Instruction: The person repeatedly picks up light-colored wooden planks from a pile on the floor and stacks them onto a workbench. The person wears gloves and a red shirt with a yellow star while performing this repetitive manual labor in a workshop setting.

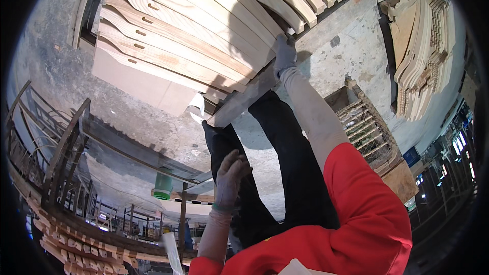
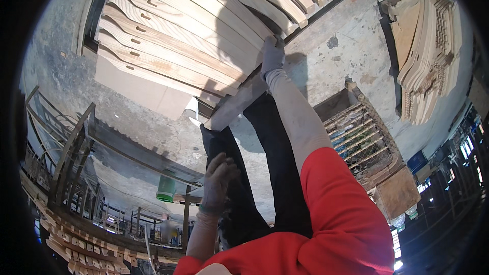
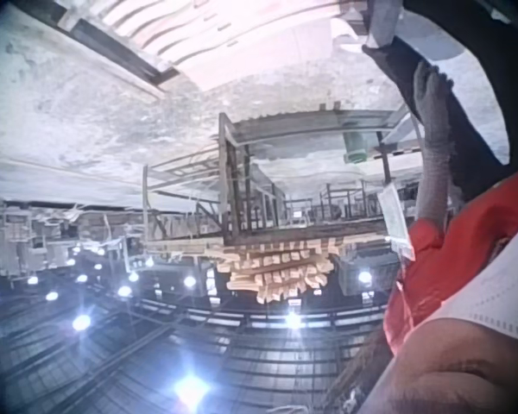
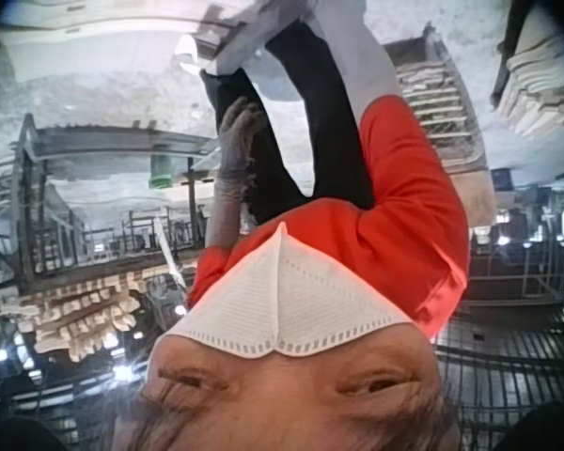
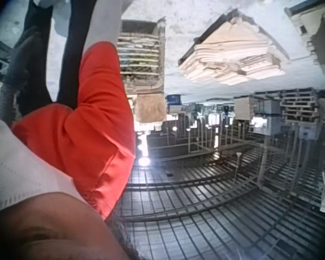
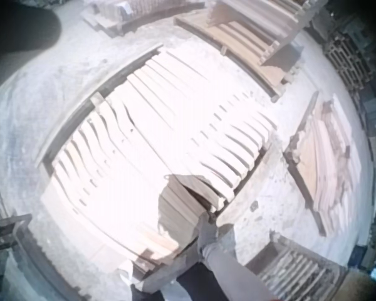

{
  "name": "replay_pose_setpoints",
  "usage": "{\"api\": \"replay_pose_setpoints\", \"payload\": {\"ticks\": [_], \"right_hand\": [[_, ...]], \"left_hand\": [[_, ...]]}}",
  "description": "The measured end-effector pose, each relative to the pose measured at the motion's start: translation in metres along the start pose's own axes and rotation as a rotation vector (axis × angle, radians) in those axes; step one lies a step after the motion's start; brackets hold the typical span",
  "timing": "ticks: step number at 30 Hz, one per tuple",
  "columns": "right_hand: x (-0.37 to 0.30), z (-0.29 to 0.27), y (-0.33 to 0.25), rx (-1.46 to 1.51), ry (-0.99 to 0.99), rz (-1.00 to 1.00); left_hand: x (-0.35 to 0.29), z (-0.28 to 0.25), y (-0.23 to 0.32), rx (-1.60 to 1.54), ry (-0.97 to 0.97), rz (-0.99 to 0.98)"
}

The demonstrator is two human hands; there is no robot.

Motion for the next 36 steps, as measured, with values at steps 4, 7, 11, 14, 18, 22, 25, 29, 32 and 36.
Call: {"api": "replay_pose_setpoints", "payload": {"ticks": [4,7,11,14,18,22,25,29,32,36], "right_hand": [[-0.02,0.004,-0.005,-0.25,-0.187,-0.123],[-0.022,-0.003,-0.006,-0.843,-0.131,-0.402],[-0.022,-0.002,0.0,-1.032,-0.099,-0.592],[-0.03,-0.01,0.037,-0.547,-0.117,-0.084],[-0.042,0.004,0.095,0.002,0.063,0.306],[-0.051,0.01,0.092,-0.514,0.028,0.169],[-0.045,0.003,0.092,-0.667,-0.096,0.03],[-0.058,0.002,0.09,-0.752,-0.375,-0.148],[-0.07,0.004,0.078,-0.901,-0.397,-0.356],[-0.065,0.016,0.052,-1.196,-0.43,-0.424]], "left_hand": [[0.021,0.03,0.024,-0.043,-0.074,0.075],[0.029,0.044,0.024,-0.051,-0.132,0.076],[0.029,0.045,0.018,-0.019,-0.123,0.038],[0.025,0.035,0.013,0.024,-0.026,0.014],[0.028,0.032,0.013,0.036,-0.03,-0.004],[0.029,0.028,0.007,0.047,-0.034,-0.013],[0.031,0.034,0.003,0.052,-0.053,-0.029],[0.032,0.043,0.0,0.057,-0.097,-0.037],[0.029,0.049,0.001,0.072,-0.124,-0.036],[0.02,0.038,0.008,0.117,-0.064,-0.017]]}}
Point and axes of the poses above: each hand's wrist, its own x-axis towards the middle knuckle, its own z-axis out of the palm, y = z × x, the point moved 5 cm from there along x, towards the middle knuckle
